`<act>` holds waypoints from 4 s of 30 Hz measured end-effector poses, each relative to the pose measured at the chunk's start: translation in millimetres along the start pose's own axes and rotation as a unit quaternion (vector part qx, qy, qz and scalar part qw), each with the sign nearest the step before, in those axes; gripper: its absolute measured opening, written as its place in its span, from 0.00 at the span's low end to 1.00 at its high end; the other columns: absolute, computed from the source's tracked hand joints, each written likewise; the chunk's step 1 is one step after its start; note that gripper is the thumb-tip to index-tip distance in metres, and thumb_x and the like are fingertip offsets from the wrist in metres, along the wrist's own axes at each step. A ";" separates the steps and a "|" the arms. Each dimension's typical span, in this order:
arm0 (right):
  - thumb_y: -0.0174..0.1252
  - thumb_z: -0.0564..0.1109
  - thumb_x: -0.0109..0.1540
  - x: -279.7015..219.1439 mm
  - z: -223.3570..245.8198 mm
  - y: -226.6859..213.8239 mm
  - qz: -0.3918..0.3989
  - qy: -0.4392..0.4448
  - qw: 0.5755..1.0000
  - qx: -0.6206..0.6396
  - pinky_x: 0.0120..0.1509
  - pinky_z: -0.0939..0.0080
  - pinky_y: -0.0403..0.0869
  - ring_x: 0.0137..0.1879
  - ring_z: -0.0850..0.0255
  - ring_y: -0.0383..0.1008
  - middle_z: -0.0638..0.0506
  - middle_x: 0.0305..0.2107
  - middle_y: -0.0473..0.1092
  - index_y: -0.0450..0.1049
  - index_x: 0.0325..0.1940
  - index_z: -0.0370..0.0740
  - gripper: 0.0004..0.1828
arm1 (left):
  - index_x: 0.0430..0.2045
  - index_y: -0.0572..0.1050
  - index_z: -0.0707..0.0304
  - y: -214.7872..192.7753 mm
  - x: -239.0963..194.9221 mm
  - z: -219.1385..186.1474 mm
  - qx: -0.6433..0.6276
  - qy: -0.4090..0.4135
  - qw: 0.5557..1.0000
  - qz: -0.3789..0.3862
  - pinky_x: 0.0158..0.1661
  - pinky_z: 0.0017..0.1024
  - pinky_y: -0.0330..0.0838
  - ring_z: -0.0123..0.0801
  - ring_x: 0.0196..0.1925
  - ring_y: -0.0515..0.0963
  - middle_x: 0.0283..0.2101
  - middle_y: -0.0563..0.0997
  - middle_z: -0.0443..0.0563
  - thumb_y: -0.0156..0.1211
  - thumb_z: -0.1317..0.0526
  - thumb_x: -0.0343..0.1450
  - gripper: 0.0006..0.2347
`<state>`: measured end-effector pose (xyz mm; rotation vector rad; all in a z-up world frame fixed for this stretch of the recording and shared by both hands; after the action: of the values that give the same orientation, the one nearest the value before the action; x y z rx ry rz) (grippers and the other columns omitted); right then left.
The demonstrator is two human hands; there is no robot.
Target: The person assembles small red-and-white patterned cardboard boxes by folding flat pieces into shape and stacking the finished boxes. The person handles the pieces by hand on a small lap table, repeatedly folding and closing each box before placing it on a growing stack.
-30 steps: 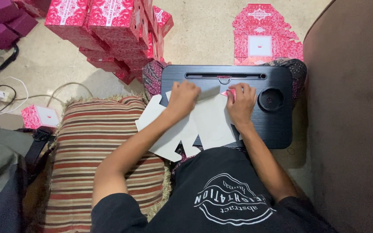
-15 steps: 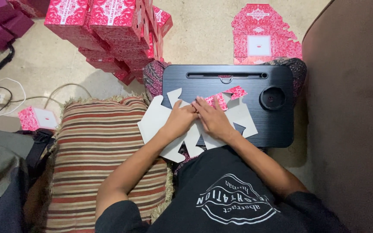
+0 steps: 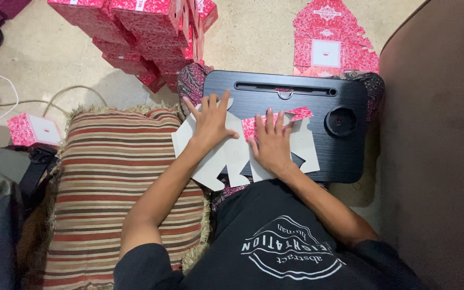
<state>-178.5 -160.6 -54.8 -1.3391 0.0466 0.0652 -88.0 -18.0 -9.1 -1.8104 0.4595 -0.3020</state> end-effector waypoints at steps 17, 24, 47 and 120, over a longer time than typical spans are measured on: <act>0.39 0.62 0.72 15.6 22.8 32.4 -0.056 -0.164 0.971 0.161 0.81 0.36 0.42 0.81 0.39 0.44 0.35 0.76 0.46 0.44 0.82 0.47 0.37 | 0.53 0.78 0.61 12.4 -17.5 -4.5 -0.088 0.151 0.967 0.184 0.58 0.58 0.67 0.61 0.44 0.84 0.37 0.86 0.62 0.64 0.54 0.70 0.18; 0.41 0.71 0.69 17.7 34.1 38.7 -0.060 -0.153 0.986 0.023 0.81 0.36 0.33 0.83 0.43 0.37 0.42 0.77 0.47 0.56 0.79 0.55 0.38 | 0.60 0.73 0.50 8.9 4.0 31.0 0.093 0.079 0.990 0.074 0.51 0.55 0.71 0.56 0.58 0.73 0.54 0.76 0.58 0.75 0.57 0.60 0.31; 0.32 0.72 0.70 33.1 23.8 38.0 0.015 -0.067 0.997 0.022 0.82 0.36 0.28 0.83 0.46 0.33 0.37 0.77 0.40 0.48 0.79 0.36 0.45 | 0.71 0.57 0.62 8.3 -92.5 47.1 0.099 0.167 0.967 0.162 0.66 0.71 0.39 0.62 0.76 0.50 0.72 0.59 0.68 0.66 0.41 0.65 0.42; 0.71 0.67 0.52 -33.1 23.0 19.3 0.187 -0.228 0.954 -0.049 0.73 0.13 0.32 0.82 0.38 0.28 0.40 0.78 0.34 0.46 0.81 0.54 0.61 | 0.61 0.70 0.25 45.2 -66.2 62.8 0.007 0.127 0.987 0.098 0.59 0.82 0.40 0.54 0.80 0.38 0.79 0.44 0.56 0.55 0.53 0.75 0.19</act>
<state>-213.0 -134.5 -65.9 -1.3707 -0.0953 0.7028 -126.7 55.3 -68.2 -1.7033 0.8072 -0.3997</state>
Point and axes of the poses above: each hand's wrist, its own x-axis towards the middle knuckle, its own y-axis out of the palm, z = x × y, the point moved 7 cm from there along x, towards the middle knuckle
